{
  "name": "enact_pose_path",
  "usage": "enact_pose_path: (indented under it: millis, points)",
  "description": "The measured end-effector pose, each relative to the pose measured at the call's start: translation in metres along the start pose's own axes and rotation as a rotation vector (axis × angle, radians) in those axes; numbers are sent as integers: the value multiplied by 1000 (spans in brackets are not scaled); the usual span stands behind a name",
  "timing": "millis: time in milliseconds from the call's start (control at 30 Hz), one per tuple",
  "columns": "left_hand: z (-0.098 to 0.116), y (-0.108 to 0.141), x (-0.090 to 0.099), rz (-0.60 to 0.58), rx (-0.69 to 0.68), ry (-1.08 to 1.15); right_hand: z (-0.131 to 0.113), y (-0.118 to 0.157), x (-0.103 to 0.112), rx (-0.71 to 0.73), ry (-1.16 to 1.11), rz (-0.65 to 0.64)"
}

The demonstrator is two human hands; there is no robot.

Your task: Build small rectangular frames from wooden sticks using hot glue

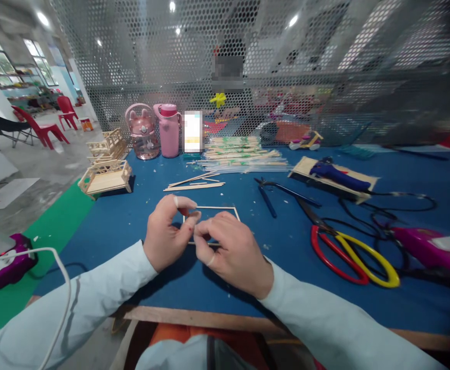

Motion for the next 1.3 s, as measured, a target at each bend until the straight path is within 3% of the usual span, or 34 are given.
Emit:
enact_pose_path:
  millis: [133,233,300,367,433,533,633,900,1300]
  points:
    - [-18,-7,-3,-53,102,90,23,-6,14,-104,-133,8]
    - [-48,-12,-5,-150,234,141,76,-5,37,-287,-263,92]
    - [-65,-12,-12,-343,265,175,115,1,49,-377,-328,88]
    - [-72,-6,-24,-605,232,198,143,11,42,-424,-396,-124]
    - [-79,3,-32,-799,238,140,156,27,32,-437,-400,-349]
    - [-81,11,-38,-942,235,9,156,55,14,-473,-342,-631]
    - [-77,11,-42,-954,196,-92,148,67,2,-500,-285,-749]
    - [-78,9,-42,-905,126,-140,143,60,-4,-447,-182,-742]
    - [-75,4,-43,-892,129,-159,149,60,-8,-460,-116,-762]
Point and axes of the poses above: each hand's wrist, its own y-axis away from the middle knuckle, its own x-axis out of the back of the hand, z = x × y, the point moved 8 cm from there along -y, towards the middle knuckle, and after that the axes turned 10 degrees about -z, right-handed, at the moved point
